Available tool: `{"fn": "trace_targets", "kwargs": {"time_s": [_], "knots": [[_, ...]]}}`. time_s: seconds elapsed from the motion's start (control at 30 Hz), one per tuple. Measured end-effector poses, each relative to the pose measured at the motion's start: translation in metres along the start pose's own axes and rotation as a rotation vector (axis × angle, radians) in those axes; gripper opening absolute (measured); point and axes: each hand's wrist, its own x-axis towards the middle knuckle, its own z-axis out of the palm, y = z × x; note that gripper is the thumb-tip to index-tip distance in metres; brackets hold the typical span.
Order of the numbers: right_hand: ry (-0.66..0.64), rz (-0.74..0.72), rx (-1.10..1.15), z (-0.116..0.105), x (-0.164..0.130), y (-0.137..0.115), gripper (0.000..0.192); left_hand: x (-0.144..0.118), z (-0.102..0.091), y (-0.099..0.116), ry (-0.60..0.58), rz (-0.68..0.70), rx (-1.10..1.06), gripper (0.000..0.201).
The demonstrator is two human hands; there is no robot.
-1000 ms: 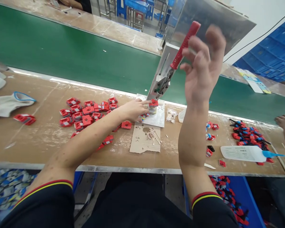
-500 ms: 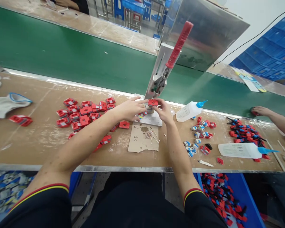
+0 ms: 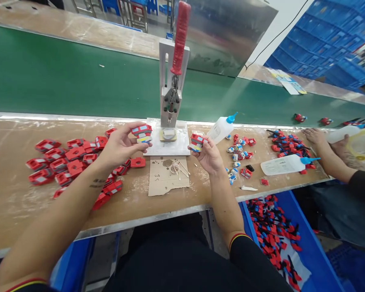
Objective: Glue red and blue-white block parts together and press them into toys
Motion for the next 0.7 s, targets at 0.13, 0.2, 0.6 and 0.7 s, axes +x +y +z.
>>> {"fn": "trace_targets", "kwargs": {"time_s": [0.13,0.2,0.6,0.7], "knots": [[-0.033,-0.015,0.088,0.012,-0.014,-0.003,0.059,0.004,0.006,-0.012,0.092,-0.033,-0.098,0.06],[-0.037,-0.037,0.134,0.016,-0.02,-0.005,0.059,0.005,0.006,-0.016,0.096,-0.054,-0.101,0.061],[-0.049,-0.013,0.169,0.032,-0.038,-0.012,0.064,0.003,0.009,-0.024,0.095,-0.232,-0.243,0.063],[-0.058,-0.023,0.152,0.039,-0.043,-0.014,0.057,0.003,0.011,-0.022,0.102,-0.239,-0.241,0.065]]}}
